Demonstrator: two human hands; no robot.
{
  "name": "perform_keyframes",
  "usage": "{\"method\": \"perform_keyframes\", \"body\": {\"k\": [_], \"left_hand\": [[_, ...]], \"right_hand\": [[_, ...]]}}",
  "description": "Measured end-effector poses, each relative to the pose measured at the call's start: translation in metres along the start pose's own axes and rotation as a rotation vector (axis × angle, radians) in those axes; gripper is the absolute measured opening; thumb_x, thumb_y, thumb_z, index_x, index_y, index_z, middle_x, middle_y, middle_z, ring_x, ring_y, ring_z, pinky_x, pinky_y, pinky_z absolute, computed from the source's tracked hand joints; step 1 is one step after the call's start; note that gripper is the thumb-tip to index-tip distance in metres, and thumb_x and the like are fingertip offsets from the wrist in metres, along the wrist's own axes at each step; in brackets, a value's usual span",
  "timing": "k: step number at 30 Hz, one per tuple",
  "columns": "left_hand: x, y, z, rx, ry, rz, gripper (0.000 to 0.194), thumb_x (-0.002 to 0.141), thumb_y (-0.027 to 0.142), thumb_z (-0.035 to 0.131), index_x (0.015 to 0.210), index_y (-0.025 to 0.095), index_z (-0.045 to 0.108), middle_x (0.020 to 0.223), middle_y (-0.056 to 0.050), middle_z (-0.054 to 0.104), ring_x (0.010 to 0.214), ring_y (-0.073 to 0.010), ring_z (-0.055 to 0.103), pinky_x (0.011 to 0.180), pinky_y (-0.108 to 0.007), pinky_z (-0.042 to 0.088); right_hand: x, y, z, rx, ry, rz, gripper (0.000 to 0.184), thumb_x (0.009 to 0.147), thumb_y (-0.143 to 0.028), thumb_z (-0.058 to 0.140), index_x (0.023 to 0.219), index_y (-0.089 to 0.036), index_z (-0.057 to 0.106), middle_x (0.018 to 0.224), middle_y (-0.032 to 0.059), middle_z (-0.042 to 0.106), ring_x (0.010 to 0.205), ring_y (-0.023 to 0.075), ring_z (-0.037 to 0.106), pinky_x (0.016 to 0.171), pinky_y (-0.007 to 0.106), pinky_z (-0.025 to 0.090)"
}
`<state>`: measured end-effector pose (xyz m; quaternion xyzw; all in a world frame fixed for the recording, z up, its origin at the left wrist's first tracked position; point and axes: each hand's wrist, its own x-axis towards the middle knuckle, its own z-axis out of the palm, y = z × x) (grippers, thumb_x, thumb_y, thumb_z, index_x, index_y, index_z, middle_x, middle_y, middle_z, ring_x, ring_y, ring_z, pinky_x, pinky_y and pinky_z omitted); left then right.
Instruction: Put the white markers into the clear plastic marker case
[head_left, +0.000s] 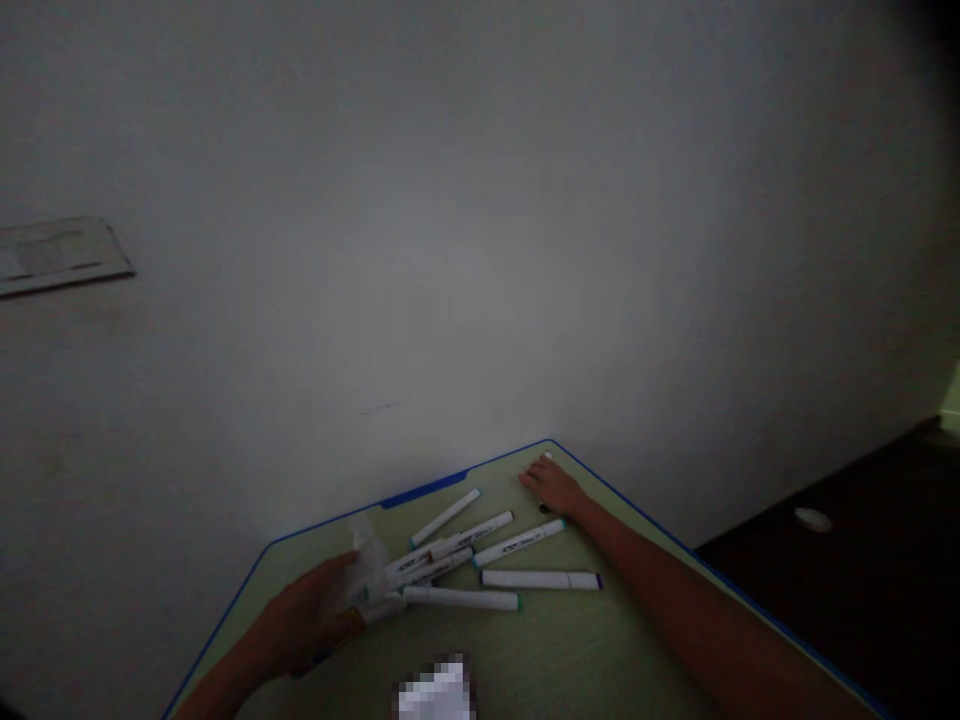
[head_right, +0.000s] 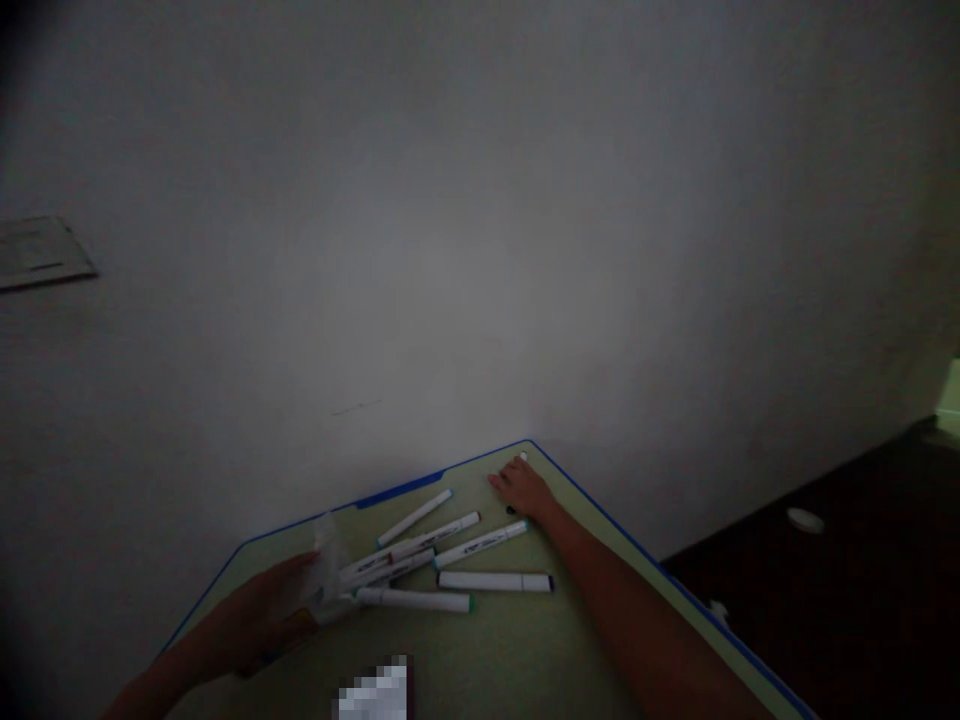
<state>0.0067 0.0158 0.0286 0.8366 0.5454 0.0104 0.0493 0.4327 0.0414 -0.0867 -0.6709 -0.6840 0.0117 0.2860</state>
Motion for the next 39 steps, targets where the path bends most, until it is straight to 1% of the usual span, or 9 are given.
{"method": "perform_keyframes", "body": {"k": [4,7,10,17,20,24,28,32,39], "left_hand": [[0.0,-0.003,-0.001,-0.028,-0.051,-0.011,0.08,0.07,0.048,0.053,0.14,0.013,0.034,0.141,-0.013,0.042,0.125,-0.0283,0.046,0.104,-0.036,0.037],[-0.002,-0.006,-0.005,-0.023,-0.07,-0.011,0.082,0.069,0.049,0.052,0.14,0.012,0.034,0.141,-0.014,0.041,0.124,-0.0282,0.046,0.104,-0.036,0.036],[-0.008,-0.008,-0.007,-0.029,-0.057,-0.006,0.082,0.068,0.05,0.054,0.138,0.011,0.038,0.138,-0.015,0.045,0.122,-0.0281,0.049,0.102,-0.036,0.039],[-0.021,-0.001,-0.012,-0.054,0.026,0.022,0.082,0.066,0.05,0.057,0.137,0.012,0.039,0.142,-0.013,0.04,0.128,-0.0267,0.041,0.107,-0.035,0.033],[-0.019,-0.001,-0.013,-0.058,0.039,0.01,0.08,0.064,0.041,0.06,0.137,0.014,0.04,0.14,-0.012,0.043,0.126,-0.026,0.044,0.106,-0.034,0.034],[-0.018,-0.004,-0.009,-0.047,0.038,0.001,0.076,0.066,0.037,0.059,0.136,0.013,0.042,0.139,-0.012,0.044,0.126,-0.0255,0.044,0.106,-0.033,0.033],[-0.021,-0.006,-0.001,-0.016,0.062,0.013,0.071,0.071,0.04,0.055,0.136,0.014,0.041,0.139,-0.012,0.044,0.127,-0.0251,0.043,0.106,-0.034,0.032],[-0.024,-0.009,0.005,-0.018,0.089,0.02,0.071,0.075,0.046,0.054,0.137,0.015,0.04,0.139,-0.012,0.044,0.127,-0.0266,0.043,0.106,-0.038,0.03],[-0.025,-0.018,0.001,-0.05,0.07,-0.011,0.073,0.072,0.048,0.058,0.135,0.015,0.042,0.139,-0.012,0.045,0.127,-0.0264,0.043,0.106,-0.036,0.031]], "right_hand": [[-0.01,-0.001,-0.002,0.011,0.021,0.075,0.019,0.079,-0.017,0.049,0.09,-0.014,0.065,0.105,0.0107,0.065,0.111,0.0192,0.053,0.101,0.031,0.034],[-0.02,-0.005,-0.001,0.004,0.036,0.133,0.035,0.066,-0.004,0.049,0.096,-0.015,0.064,0.123,0.0114,0.058,0.121,0.0202,0.047,0.104,0.032,0.032],[-0.029,-0.011,-0.004,0.003,0.046,0.181,0.044,0.063,0.001,0.044,0.099,-0.013,0.064,0.13,0.0148,0.052,0.123,0.022,0.047,0.103,0.033,0.033],[-0.031,-0.038,-0.026,0.054,0.029,0.227,0.045,0.065,-0.001,0.039,0.098,-0.014,0.067,0.105,0.0127,0.067,0.1,0.0239,0.062,0.089,0.034,0.044],[-0.027,-0.077,-0.022,0.105,0.003,0.159,0.049,0.066,-0.002,0.041,0.105,-0.015,0.066,0.108,0.0098,0.067,0.1,0.0223,0.061,0.088,0.032,0.044],[-0.03,-0.151,-0.005,0.171,-0.042,-0.026,0.051,0.066,0.0,0.042,0.107,-0.02,0.065,0.114,0.0033,0.064,0.108,0.0168,0.056,0.095,0.026,0.039],[-0.041,-0.199,0.003,0.04,-0.132,-0.281,0.037,0.074,-0.006,0.043,0.102,-0.018,0.065,0.111,0.0091,0.061,0.102,0.0213,0.055,0.089,0.032,0.042],[-0.049,-0.2,0.001,-0.038,-0.18,-0.38,0.033,0.076,-0.011,0.046,0.102,-0.019,0.065,0.111,0.0093,0.06,0.107,0.0238,0.049,0.093,0.036,0.038],[-0.052,-0.19,0.006,0.017,-0.224,-0.399,0.037,0.076,-0.017,0.051,0.112,-0.018,0.06,0.126,0.0099,0.052,0.116,0.0234,0.044,0.1,0.036,0.034]]}}
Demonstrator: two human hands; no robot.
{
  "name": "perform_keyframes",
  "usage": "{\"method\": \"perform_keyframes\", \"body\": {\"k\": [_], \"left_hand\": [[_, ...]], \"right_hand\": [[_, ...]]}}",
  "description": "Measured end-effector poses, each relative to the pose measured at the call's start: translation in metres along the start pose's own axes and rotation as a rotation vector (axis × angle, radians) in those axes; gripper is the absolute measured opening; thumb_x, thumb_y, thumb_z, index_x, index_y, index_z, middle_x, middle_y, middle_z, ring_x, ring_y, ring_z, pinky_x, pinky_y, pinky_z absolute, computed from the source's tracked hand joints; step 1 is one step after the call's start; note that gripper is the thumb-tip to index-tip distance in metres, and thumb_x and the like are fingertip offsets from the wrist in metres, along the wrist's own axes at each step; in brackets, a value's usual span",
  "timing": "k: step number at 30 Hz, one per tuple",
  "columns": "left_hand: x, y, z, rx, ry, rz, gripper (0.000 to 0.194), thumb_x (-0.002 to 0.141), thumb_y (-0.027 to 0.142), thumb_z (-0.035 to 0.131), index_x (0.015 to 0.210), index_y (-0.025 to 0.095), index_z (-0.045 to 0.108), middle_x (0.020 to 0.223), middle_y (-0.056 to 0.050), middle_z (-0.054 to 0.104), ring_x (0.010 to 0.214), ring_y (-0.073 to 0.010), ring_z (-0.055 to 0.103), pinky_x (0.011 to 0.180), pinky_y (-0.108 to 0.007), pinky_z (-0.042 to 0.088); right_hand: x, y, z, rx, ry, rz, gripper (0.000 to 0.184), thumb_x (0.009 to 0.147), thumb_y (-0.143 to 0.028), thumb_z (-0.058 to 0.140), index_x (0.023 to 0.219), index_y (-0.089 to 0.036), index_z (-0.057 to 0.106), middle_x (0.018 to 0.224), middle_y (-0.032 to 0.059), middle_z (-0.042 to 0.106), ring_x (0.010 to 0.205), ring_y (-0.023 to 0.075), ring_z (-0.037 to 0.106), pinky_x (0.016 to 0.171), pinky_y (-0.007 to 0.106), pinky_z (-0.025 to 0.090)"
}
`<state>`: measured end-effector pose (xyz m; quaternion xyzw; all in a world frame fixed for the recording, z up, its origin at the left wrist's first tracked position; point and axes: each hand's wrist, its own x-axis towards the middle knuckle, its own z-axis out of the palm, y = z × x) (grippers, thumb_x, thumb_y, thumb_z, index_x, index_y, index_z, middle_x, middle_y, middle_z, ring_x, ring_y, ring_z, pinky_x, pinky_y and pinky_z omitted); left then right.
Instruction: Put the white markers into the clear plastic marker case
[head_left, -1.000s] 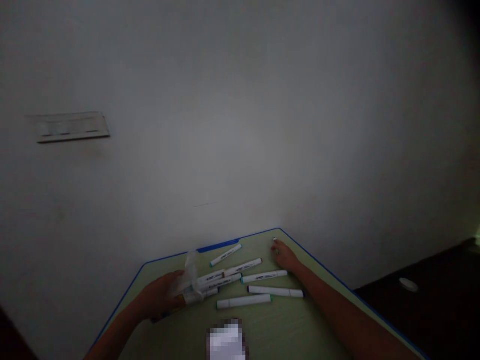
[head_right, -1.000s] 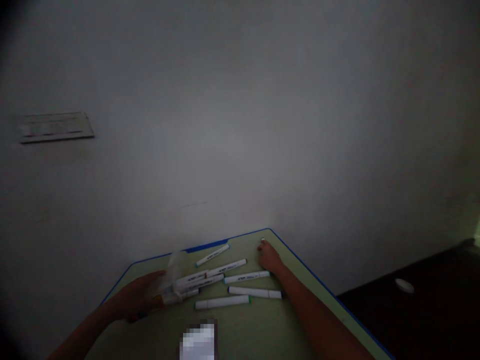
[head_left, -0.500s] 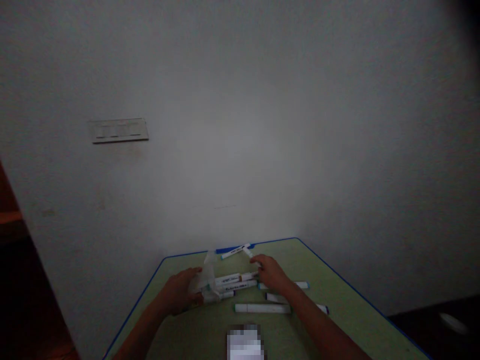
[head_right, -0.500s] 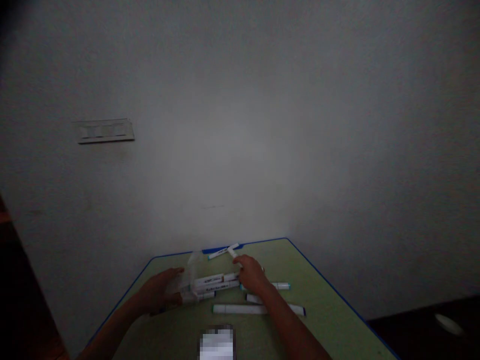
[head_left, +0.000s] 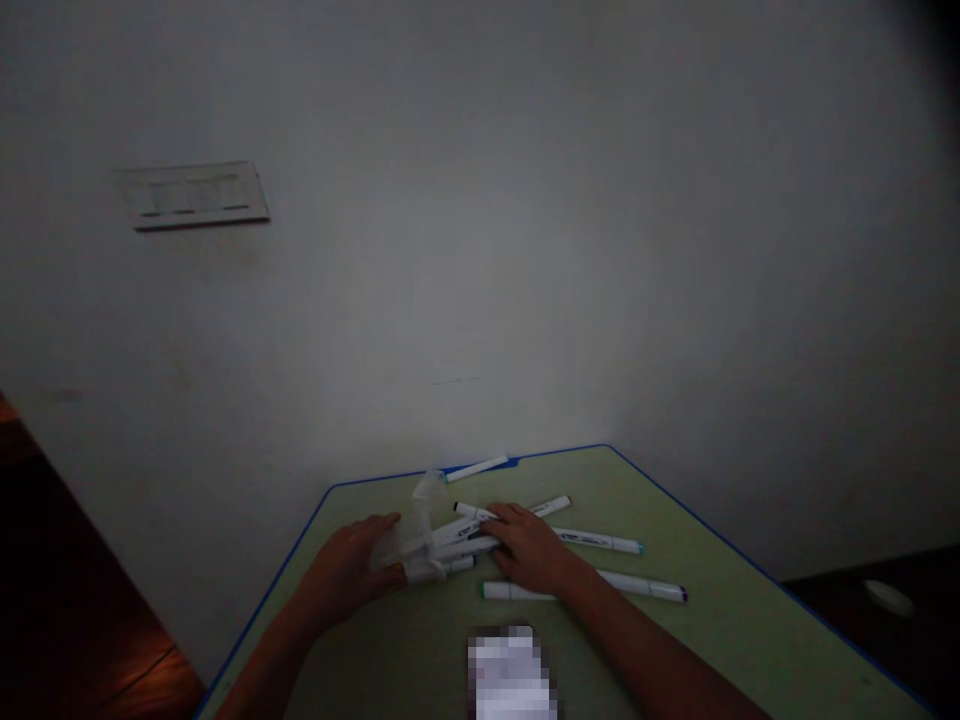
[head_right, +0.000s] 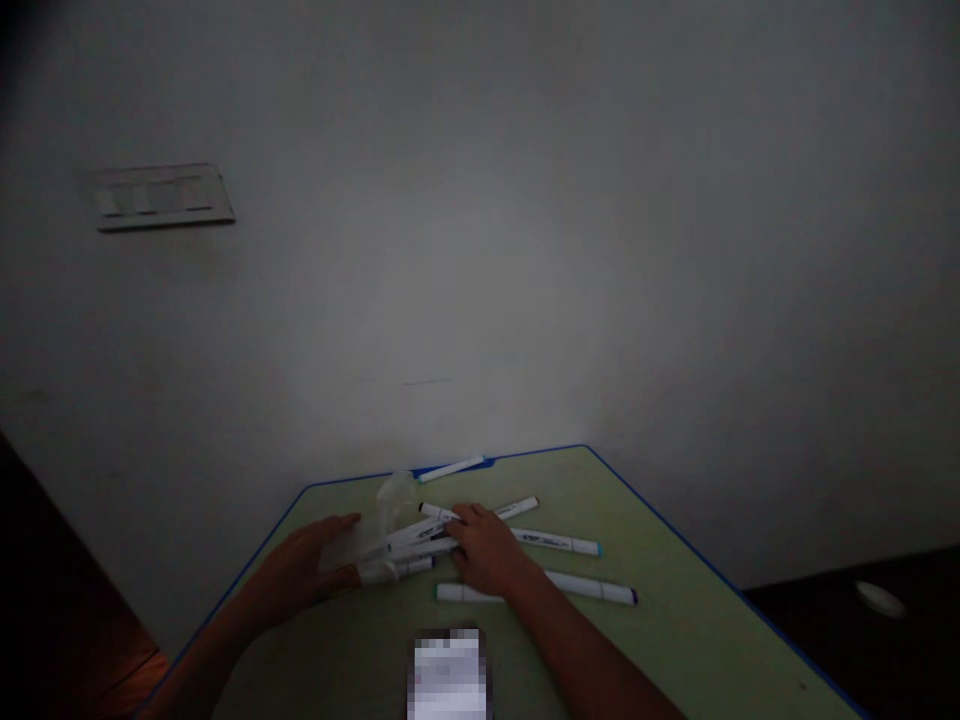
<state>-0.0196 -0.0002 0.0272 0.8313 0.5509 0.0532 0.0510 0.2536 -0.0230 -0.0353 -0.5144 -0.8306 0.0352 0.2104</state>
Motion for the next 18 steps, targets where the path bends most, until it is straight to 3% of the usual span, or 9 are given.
{"method": "perform_keyframes", "body": {"k": [11,18], "left_hand": [[-0.005,-0.011,-0.004,-0.044,-0.008,-0.055,0.073,0.069,0.04,0.059,0.135,0.015,0.042,0.139,-0.01,0.045,0.127,-0.0258,0.043,0.106,-0.035,0.031],[-0.002,-0.008,0.0,-0.063,0.014,-0.027,0.071,0.066,0.036,0.06,0.133,0.017,0.044,0.137,-0.009,0.047,0.125,-0.0229,0.046,0.104,-0.031,0.034]], "right_hand": [[0.001,0.002,0.002,0.004,-0.003,0.038,0.041,0.076,-0.018,0.051,0.117,-0.015,0.058,0.131,0.0128,0.049,0.121,0.0255,0.041,0.102,0.037,0.033],[0.016,-0.007,0.007,-0.032,-0.057,0.018,0.074,0.071,-0.029,0.06,0.14,-0.018,0.036,0.136,0.0168,0.043,0.126,0.0302,0.037,0.105,0.048,0.025]]}}
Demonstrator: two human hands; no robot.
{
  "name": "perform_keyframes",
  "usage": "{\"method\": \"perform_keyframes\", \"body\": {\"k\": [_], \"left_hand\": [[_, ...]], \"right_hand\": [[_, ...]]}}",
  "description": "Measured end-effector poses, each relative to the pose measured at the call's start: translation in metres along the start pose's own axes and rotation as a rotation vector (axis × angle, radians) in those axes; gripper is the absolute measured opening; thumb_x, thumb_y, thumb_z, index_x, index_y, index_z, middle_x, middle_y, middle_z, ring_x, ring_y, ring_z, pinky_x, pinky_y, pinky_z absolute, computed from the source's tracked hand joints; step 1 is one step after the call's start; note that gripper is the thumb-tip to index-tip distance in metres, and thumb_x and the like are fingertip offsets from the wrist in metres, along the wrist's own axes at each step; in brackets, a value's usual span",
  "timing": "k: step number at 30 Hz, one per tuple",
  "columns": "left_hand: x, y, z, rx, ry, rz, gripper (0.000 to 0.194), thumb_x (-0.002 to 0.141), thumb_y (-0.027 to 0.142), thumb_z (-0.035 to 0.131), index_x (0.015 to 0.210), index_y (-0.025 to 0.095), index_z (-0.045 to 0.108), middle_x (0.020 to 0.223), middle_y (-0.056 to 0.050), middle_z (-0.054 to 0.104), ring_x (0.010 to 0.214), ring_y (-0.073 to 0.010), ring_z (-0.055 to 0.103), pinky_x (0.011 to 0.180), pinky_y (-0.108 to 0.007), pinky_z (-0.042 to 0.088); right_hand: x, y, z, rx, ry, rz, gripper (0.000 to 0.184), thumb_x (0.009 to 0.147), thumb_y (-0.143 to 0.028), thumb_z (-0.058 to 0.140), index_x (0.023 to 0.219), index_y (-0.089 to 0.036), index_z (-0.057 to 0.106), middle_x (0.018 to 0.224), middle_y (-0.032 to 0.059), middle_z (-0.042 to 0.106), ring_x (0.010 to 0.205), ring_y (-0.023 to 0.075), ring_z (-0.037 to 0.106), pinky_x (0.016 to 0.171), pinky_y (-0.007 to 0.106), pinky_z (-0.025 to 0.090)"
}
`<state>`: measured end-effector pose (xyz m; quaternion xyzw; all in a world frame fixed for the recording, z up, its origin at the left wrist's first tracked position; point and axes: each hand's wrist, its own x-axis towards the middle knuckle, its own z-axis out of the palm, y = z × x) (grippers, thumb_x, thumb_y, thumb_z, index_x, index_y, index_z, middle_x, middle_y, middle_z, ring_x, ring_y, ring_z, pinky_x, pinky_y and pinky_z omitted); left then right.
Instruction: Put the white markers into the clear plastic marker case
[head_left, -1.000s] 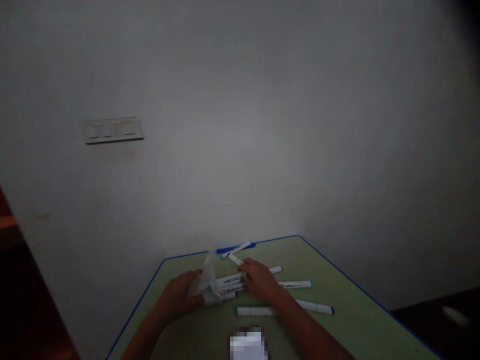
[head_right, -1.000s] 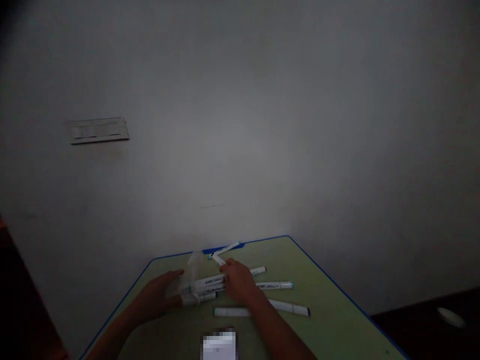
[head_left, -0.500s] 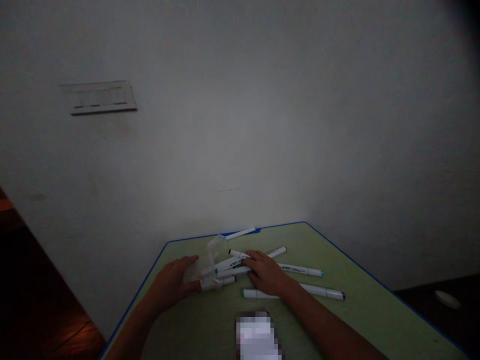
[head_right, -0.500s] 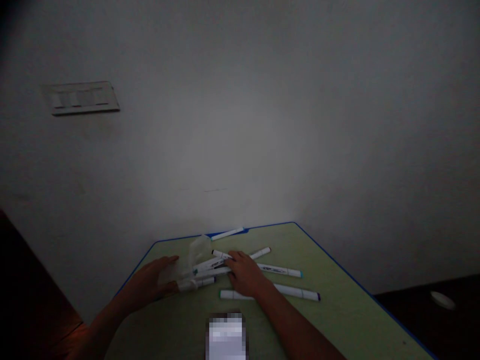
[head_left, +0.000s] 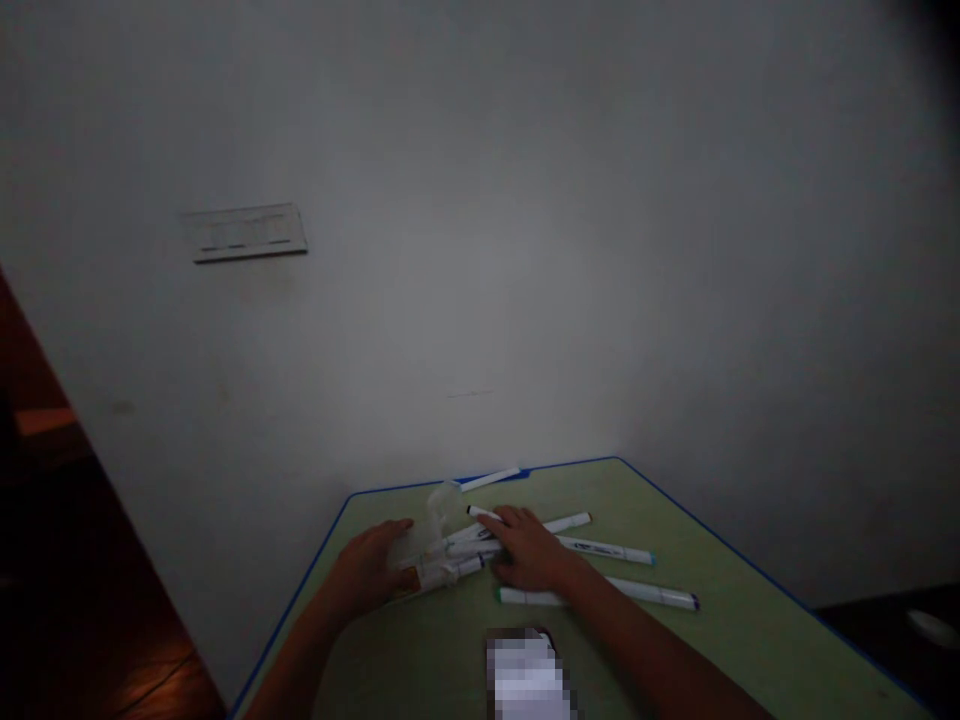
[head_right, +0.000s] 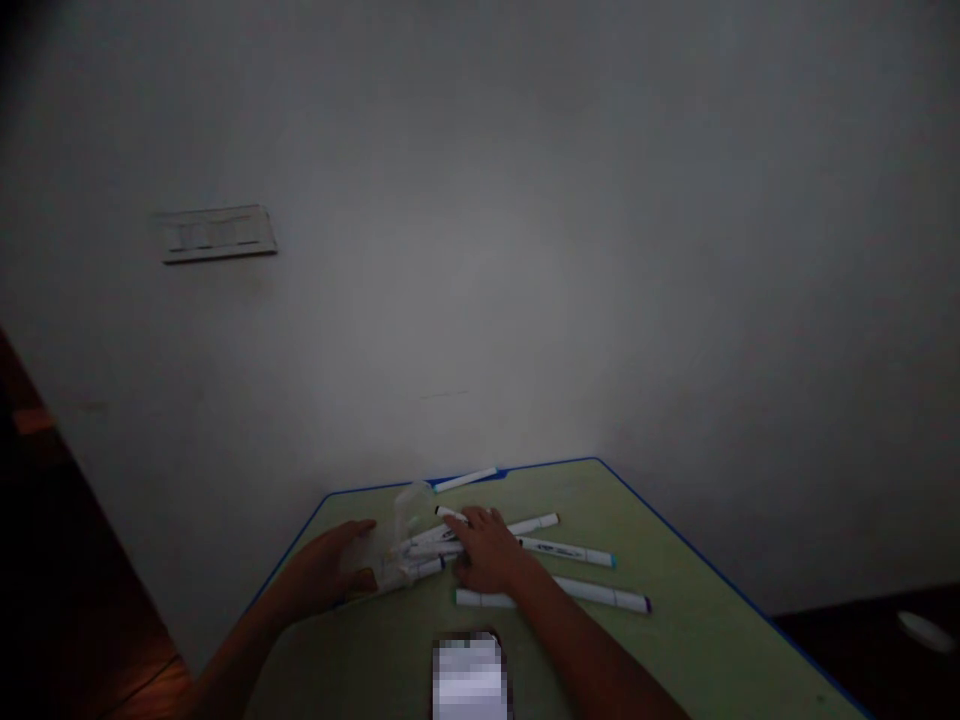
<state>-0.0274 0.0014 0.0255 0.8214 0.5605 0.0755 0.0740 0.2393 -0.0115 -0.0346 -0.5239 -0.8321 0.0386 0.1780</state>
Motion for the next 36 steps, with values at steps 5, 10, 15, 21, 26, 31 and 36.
{"method": "perform_keyframes", "body": {"k": [5,10,15,21,26,31,36], "left_hand": [[0.007,0.007,-0.006,0.01,-0.003,0.038,0.071,0.063,0.033,0.063,0.13,0.018,0.047,0.133,-0.008,0.052,0.12,-0.023,0.05,0.101,-0.03,0.037],[0.011,0.005,-0.013,0.028,-0.009,0.067,0.072,0.06,0.032,0.064,0.129,0.018,0.049,0.133,-0.008,0.052,0.121,-0.0238,0.049,0.103,-0.031,0.035],[0.003,-0.015,-0.019,0.029,-0.025,0.002,0.073,0.061,0.035,0.063,0.13,0.016,0.048,0.134,-0.01,0.051,0.121,-0.0232,0.049,0.101,-0.029,0.037],[-0.015,-0.043,-0.031,0.021,-0.018,-0.077,0.074,0.061,0.034,0.063,0.131,0.014,0.048,0.133,-0.012,0.051,0.119,-0.0235,0.051,0.099,-0.028,0.039],[-0.024,-0.069,-0.039,-0.001,0.019,-0.129,0.071,0.06,0.034,0.063,0.129,0.018,0.05,0.133,-0.01,0.051,0.121,-0.025,0.049,0.101,-0.03,0.038],[-0.031,-0.102,-0.046,-0.23,0.142,-0.136,0.066,0.055,0.038,0.07,0.117,0.018,0.061,0.122,-0.012,0.06,0.111,-0.0305,0.056,0.095,-0.038,0.044],[-0.04,-0.119,-0.059,-0.486,0.287,-0.218,0.071,0.047,0.037,0.077,0.114,0.017,0.063,0.105,-0.014,0.067,0.085,-0.0301,0.065,0.066,-0.034,0.054]], "right_hand": [[0.019,-0.022,0.001,-0.022,-0.085,-0.079,0.084,0.064,-0.05,0.069,0.138,-0.028,0.036,0.141,0.018,0.036,0.129,0.0365,0.033,0.1,0.059,0.025],[0.03,-0.039,0.005,-0.079,-0.057,-0.063,0.063,0.074,-0.046,0.062,0.131,-0.025,0.045,0.13,0.02,0.046,0.121,0.0368,0.043,0.095,0.062,0.029],[0.03,-0.036,0.008,-0.084,-0.062,-0.04,0.063,0.073,-0.047,0.063,0.129,-0.023,0.047,0.13,0.0194,0.047,0.12,0.0361,0.045,0.095,0.06,0.029],[0.028,-0.023,0.009,-0.05,-0.094,0.002,0.061,0.076,-0.047,0.061,0.13,-0.024,0.046,0.133,0.0187,0.047,0.126,0.0345,0.039,0.097,0.058,0.028],[0.027,-0.015,0.009,-0.019,-0.146,0.032,0.064,0.077,-0.052,0.057,0.134,-0.024,0.043,0.139,0.0186,0.041,0.129,0.0352,0.034,0.1,0.06,0.022],[0.027,-0.014,0.007,-0.025,-0.153,0.038,0.068,0.077,-0.055,0.055,0.136,-0.025,0.041,0.139,0.0196,0.041,0.128,0.0364,0.036,0.099,0.059,0.023],[0.025,-0.013,0.008,-0.02,-0.105,0.008,0.072,0.075,-0.054,0.059,0.139,-0.031,0.036,0.137,0.0171,0.043,0.128,0.0348,0.036,0.1,0.058,0.024]]}}
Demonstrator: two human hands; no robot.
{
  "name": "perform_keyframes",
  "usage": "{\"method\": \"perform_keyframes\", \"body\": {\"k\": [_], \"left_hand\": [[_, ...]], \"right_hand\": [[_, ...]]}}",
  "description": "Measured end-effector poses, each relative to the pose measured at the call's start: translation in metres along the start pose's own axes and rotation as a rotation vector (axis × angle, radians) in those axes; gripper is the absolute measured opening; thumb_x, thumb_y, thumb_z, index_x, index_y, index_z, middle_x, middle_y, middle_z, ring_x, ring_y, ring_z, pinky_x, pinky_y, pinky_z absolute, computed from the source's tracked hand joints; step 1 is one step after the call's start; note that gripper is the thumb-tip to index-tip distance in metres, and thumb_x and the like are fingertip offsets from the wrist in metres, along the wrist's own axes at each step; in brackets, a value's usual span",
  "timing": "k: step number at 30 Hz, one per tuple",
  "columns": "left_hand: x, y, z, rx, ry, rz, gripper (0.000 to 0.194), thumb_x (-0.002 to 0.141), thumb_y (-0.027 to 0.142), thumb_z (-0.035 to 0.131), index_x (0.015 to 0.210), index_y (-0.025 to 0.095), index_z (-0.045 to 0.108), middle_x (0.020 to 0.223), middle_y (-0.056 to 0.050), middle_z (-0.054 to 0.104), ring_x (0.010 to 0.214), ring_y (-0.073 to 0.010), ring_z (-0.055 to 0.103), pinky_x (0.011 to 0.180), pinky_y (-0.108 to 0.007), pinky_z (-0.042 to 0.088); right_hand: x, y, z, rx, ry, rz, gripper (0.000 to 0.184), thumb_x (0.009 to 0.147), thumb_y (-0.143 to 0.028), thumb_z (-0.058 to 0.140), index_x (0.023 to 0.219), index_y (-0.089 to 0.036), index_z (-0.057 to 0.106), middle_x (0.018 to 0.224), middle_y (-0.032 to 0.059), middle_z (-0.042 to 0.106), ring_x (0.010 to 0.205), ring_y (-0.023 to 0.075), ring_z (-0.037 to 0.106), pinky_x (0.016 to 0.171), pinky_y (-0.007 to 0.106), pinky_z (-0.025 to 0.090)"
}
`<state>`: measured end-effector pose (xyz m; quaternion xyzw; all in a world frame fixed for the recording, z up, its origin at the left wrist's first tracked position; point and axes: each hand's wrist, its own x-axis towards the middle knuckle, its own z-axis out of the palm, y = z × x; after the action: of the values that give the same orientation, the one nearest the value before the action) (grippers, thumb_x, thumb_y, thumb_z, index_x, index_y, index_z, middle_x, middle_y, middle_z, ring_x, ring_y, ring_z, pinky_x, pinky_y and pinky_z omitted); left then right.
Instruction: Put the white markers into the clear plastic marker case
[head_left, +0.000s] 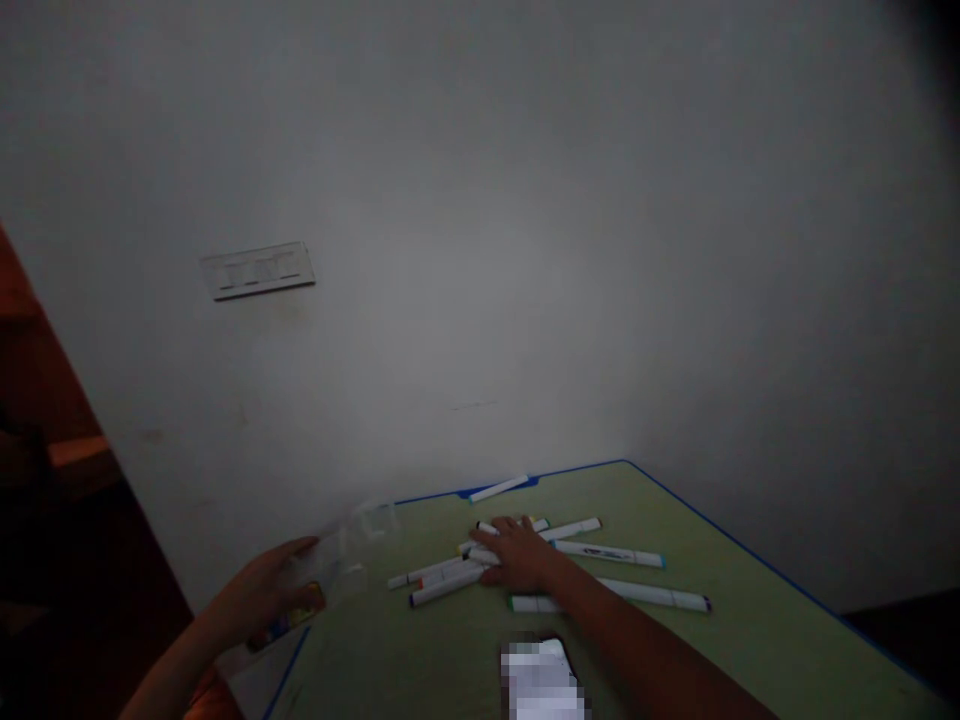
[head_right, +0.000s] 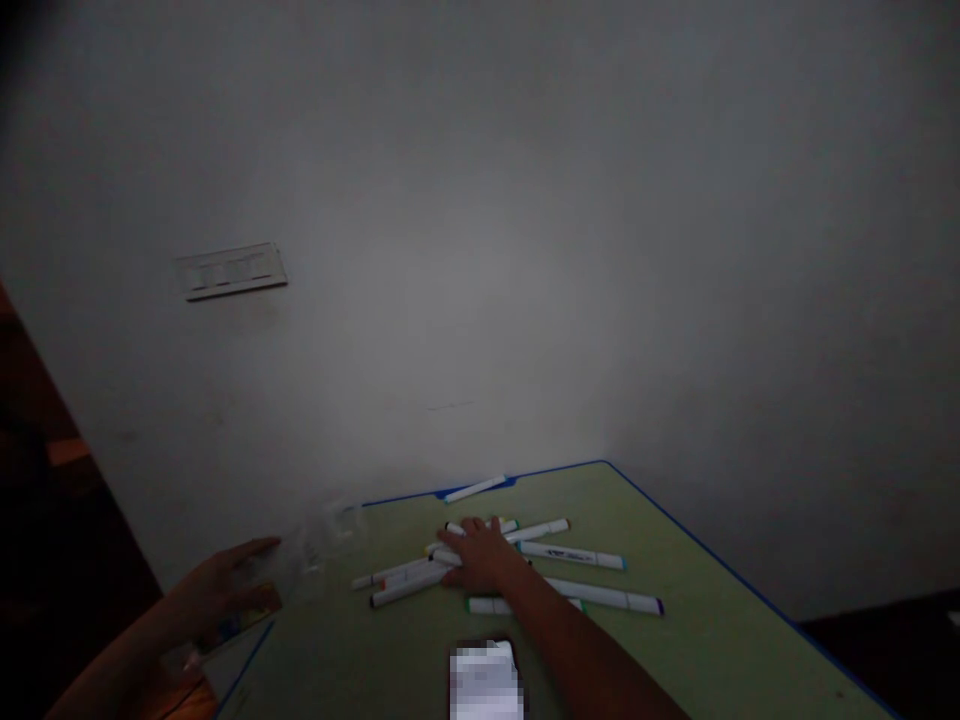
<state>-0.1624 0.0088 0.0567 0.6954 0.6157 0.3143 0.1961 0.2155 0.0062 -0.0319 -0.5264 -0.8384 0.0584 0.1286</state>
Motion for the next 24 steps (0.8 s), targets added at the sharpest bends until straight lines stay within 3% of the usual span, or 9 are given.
{"method": "perform_keyframes", "body": {"k": [4,7,10,12,17,24], "left_hand": [[-0.001,0.018,0.006,-0.163,0.09,-0.09,0.085,0.049,0.042,0.077,0.126,0.018,0.053,0.113,-0.019,0.062,0.083,-0.0319,0.065,0.044,-0.028,0.05],[0.0,0.039,0.029,-0.366,0.124,-0.086,0.082,0.05,0.043,0.078,0.122,0.013,0.053,0.114,-0.019,0.061,0.09,-0.0302,0.064,0.058,-0.029,0.054],[0.004,0.054,0.06,-0.68,-0.016,-0.02,0.072,0.061,0.044,0.073,0.122,0.015,0.049,0.104,-0.014,0.065,0.081,-0.0264,0.067,0.068,-0.036,0.055],[0.008,0.059,0.08,-0.774,0.055,0.026,0.066,0.06,0.042,0.075,0.115,0.014,0.051,0.102,-0.013,0.066,0.083,-0.0254,0.066,0.071,-0.036,0.054],[0.012,0.05,0.106,-0.828,0.171,0.051,0.063,0.057,0.042,0.076,0.108,0.016,0.05,0.11,-0.011,0.061,0.095,-0.0242,0.063,0.077,-0.031,0.053],[0.014,0.019,0.097,-0.869,0.198,0.01,0.062,0.057,0.032,0.079,0.109,0.022,0.048,0.11,-0.004,0.06,0.097,-0.0194,0.061,0.078,-0.027,0.052]], "right_hand": [[-0.003,0.001,-0.002,0.021,0.019,0.004,0.084,0.07,-0.055,0.065,0.142,-0.027,0.031,0.14,0.019,0.039,0.13,0.0353,0.033,0.103,0.057,0.022],[-0.011,0.002,-0.007,0.063,0.04,0.034,0.086,0.07,-0.053,0.066,0.143,-0.022,0.031,0.14,0.0195,0.04,0.13,0.0345,0.033,0.104,0.054,0.022],[-0.027,0.005,-0.011,0.09,0.073,0.122,0.078,0.073,-0.041,0.065,0.141,-0.017,0.035,0.138,0.0197,0.042,0.127,0.0326,0.037,0.104,0.048,0.027],[-0.04,0.009,-0.013,0.104,0.095,0.191,0.07,0.076,-0.033,0.062,0.138,-0.012,0.039,0.136,0.0201,0.044,0.126,0.0311,0.04,0.105,0.043,0.03],[-0.059,0.018,-0.016,0.17,0.118,0.257,0.061,0.077,-0.03,0.058,0.133,-0.008,0.046,0.136,0.0198,0.044,0.128,0.0293,0.038,0.108,0.037,0.028],[-0.064,0.021,-0.025,0.232,0.075,0.296,0.068,0.072,-0.028,0.063,0.134,-0.008,0.045,0.14,0.0193,0.04,0.129,0.0289,0.037,0.108,0.037,0.028]]}}
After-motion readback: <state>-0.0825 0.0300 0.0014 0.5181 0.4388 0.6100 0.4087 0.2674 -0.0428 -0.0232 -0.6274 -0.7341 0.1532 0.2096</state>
